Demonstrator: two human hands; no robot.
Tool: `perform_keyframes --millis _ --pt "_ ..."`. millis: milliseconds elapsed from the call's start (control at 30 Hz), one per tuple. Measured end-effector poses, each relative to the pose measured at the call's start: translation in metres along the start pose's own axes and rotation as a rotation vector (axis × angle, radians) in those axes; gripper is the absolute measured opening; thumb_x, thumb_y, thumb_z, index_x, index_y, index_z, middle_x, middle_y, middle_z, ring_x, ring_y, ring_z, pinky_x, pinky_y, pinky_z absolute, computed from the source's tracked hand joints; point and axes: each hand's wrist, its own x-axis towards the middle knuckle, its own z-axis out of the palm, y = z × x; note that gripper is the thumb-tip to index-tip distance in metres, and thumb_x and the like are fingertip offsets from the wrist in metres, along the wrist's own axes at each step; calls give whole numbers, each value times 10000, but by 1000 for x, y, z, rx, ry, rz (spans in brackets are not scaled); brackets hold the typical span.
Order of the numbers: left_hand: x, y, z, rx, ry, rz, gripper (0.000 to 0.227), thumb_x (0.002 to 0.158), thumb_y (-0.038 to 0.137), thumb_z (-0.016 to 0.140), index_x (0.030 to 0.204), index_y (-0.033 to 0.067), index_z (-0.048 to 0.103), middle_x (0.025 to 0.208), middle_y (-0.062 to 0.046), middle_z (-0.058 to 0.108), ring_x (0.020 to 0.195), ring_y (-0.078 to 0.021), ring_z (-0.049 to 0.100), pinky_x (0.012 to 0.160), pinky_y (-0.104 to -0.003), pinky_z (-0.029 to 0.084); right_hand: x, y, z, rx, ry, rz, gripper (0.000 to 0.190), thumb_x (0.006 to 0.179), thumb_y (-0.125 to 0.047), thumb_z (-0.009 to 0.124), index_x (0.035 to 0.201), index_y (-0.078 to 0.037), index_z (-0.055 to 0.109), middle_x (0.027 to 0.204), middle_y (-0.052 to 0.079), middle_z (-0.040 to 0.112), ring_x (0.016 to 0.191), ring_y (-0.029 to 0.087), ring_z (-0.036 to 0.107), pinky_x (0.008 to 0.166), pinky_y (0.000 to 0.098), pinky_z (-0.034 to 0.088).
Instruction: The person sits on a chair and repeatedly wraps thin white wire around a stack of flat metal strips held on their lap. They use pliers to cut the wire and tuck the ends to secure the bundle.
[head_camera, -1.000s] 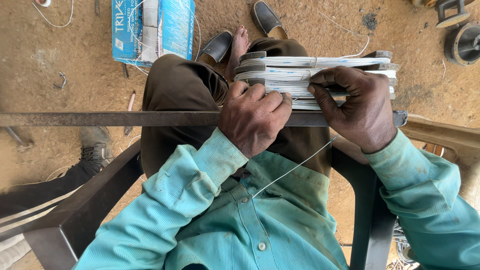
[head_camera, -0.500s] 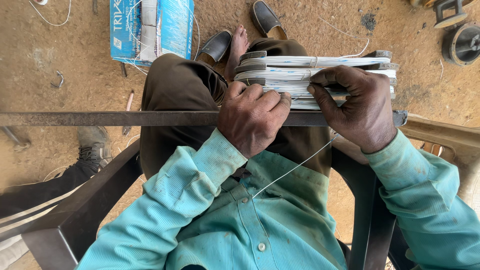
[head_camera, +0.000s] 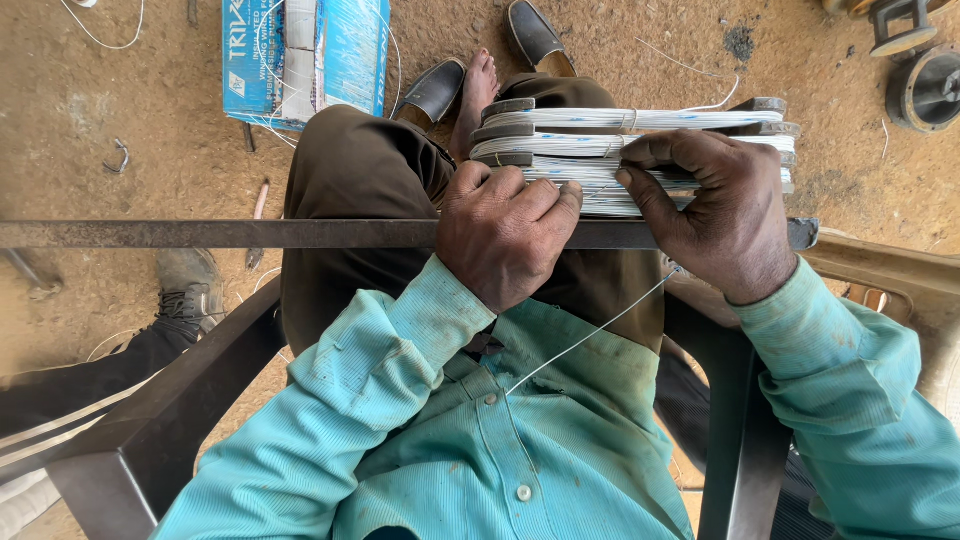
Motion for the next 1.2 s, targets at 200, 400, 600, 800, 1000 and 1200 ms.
perform_keyframes --millis 200,400,600,800,1000,1200 --pt "0 -1 1 -8 19 7 200 967 171 679 1120 63 748 881 5 640 805 -190 605 790 -402 434 1 0 -1 -8 -7 2 116 992 -41 798 1072 16 736 1008 156 758 909 228 765 798 322 602" --pt "-2 -1 1 0 9 11 198 972 178 674 1115 64 749 871 6 637 788 -181 600 785 -402 434 1 -1 -1 -5 -4 -3 112 999 -40 796 1073 16 733 1020 151 762 910 224 770 788 316 604" --pt "-3 -3 2 1 22 34 193 982 181 669 1117 71 752 865 8 634 791 -178 599 787 -399 435 2 -2 -1 18 -15 6 117 994 -52 802 1057 10 725 990 135 763 890 207 772 776 306 613" --pt "1 -5 0 -7 17 27 167 993 175 675 1105 86 760 865 11 645 802 -176 603 796 -391 440 3 -3 -6 52 -73 34 142 937 -43 804 1050 2 730 1000 136 758 891 204 755 769 308 585" --pt "11 -9 -5 50 -17 53 165 977 187 679 1069 76 758 856 16 648 804 -167 604 828 -404 453 3 -1 -6 121 -85 36 129 976 -15 754 1098 -1 716 1040 128 760 948 206 762 844 314 597" --pt "20 -11 -12 61 -63 111 128 958 191 679 1008 99 752 854 18 655 814 -172 616 814 -400 436 4 -5 -6 84 -83 49 115 973 -4 724 1087 -3 710 999 134 758 922 230 767 812 332 589"
